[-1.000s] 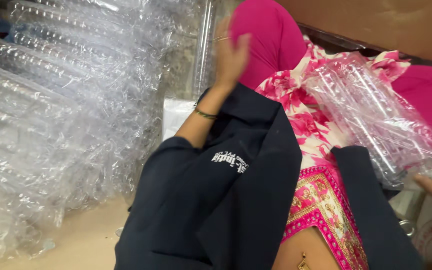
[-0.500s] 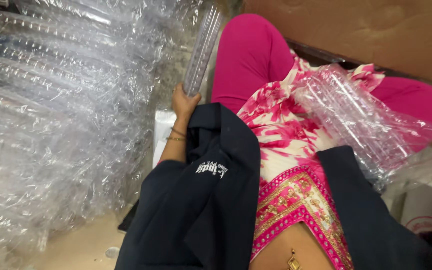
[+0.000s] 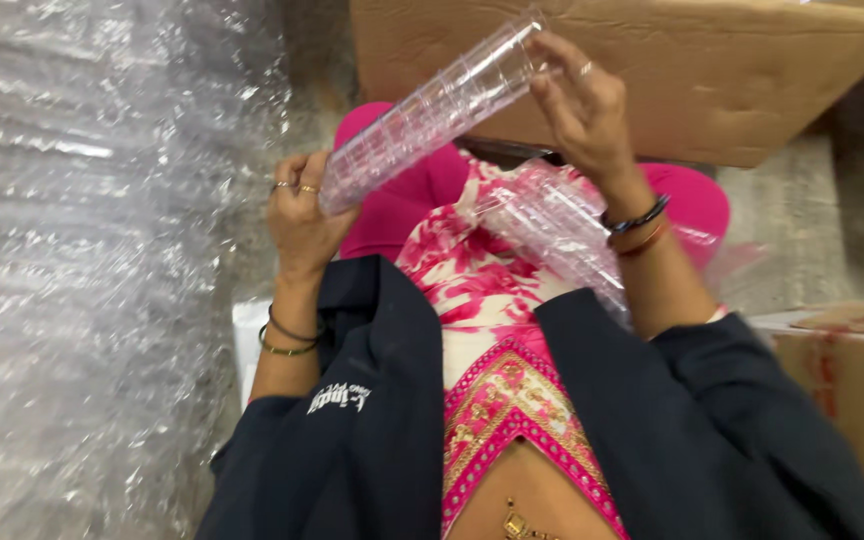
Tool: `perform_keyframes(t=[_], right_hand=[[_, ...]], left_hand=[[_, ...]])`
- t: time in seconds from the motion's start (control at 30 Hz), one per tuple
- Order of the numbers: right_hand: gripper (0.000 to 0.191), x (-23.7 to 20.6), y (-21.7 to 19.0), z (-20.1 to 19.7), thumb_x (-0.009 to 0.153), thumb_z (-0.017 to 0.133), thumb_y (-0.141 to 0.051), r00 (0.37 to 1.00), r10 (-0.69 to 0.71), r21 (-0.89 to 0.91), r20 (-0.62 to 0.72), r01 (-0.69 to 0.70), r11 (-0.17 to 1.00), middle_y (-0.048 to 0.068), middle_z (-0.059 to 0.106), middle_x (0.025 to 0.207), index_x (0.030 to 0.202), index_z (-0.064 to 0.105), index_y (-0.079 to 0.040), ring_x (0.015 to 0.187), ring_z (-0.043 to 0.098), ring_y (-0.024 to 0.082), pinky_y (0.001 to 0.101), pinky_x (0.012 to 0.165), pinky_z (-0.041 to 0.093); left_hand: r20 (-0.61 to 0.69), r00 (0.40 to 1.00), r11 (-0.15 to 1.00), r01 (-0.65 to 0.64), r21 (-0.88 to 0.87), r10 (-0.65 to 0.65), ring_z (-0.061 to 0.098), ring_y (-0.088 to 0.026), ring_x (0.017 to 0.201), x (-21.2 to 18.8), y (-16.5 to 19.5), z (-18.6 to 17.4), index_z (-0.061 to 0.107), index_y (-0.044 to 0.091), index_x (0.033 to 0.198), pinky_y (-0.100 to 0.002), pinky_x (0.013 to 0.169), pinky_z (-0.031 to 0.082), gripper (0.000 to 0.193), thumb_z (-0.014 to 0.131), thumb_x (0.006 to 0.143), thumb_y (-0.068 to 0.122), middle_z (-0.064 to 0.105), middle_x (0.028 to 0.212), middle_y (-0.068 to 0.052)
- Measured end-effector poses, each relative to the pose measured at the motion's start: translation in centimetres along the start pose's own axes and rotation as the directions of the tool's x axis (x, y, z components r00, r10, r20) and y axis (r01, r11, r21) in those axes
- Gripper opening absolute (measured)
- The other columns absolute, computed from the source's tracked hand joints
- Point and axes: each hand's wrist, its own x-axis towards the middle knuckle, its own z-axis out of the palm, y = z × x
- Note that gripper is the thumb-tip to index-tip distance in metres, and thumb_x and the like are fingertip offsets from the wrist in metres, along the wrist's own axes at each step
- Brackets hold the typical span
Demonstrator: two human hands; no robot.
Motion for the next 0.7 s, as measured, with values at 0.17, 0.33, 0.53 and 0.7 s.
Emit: perform_keyframes(t=[0.17, 0.33, 0.53, 0.7], right_hand=[[0.036, -3.9, 0.8, -0.8, 0.114, 0.068, -0.017, 0.977, -0.037, -0.074, -0.209, 0.022, 0.997, 0.017, 0.075, 0.125, 0.144, 0.062, 0.001, 0.118, 0.070, 0.022, 0.0344, 0.106, 0.057], [0.067, -6.0, 0.1, -2.1, 0.109, 0.074, -0.034, 0.962, -0.073, -0.203, -0.262, 0.019, 0.979, 0.021, 0.060, 0.152, 0.158, 0.042, 0.001, 0.141, 0.060, 0.029, 0.0401, 0.120, 0.049], [0.094, -7.6, -0.6, -3.2, 0.100, 0.090, -0.043, 0.958, -0.086, -0.419, -0.272, -0.038, 0.907, 0.020, 0.044, 0.166, 0.164, 0.033, -0.003, 0.153, 0.044, 0.032, 0.0420, 0.129, 0.039], [0.096, -8.8, -0.7, -2.9, 0.102, 0.086, -0.046, 0.938, -0.003, -0.286, -0.346, -0.103, 0.953, 0.019, 0.037, 0.167, 0.163, 0.025, -0.004, 0.153, 0.043, 0.030, 0.0412, 0.129, 0.038]], left_hand=[[0.083, 0.993, 0.995, -0.079, -0.062, 0.084, 0.069, -0.034, 0.100, 0.8, 2.7, -1.8, 0.062, 0.010, 0.139, -0.043, 0.082, 0.058, 0.076, 0.096, 0.073, 0.027, 0.065, 0.119, -0.014], [0.231, 0.971, 0.980, -0.022, -0.199, 0.068, 0.072, -0.032, 0.096, 1.8, 4.7, -2.1, 0.068, 0.010, 0.134, -0.039, 0.082, 0.059, 0.075, 0.097, 0.069, 0.034, 0.071, 0.115, -0.015], [0.314, 0.943, 0.972, -0.034, -0.231, 0.107, 0.072, -0.031, 0.095, 3.0, 6.8, -2.1, 0.069, 0.007, 0.131, -0.040, 0.081, 0.058, 0.073, 0.095, 0.069, 0.036, 0.073, 0.109, -0.014], [0.309, 0.945, 0.976, -0.045, -0.211, 0.110, 0.071, -0.032, 0.095, 3.5, 8.0, -1.7, 0.071, 0.004, 0.125, -0.041, 0.081, 0.057, 0.071, 0.096, 0.068, 0.038, 0.072, 0.107, -0.014]])
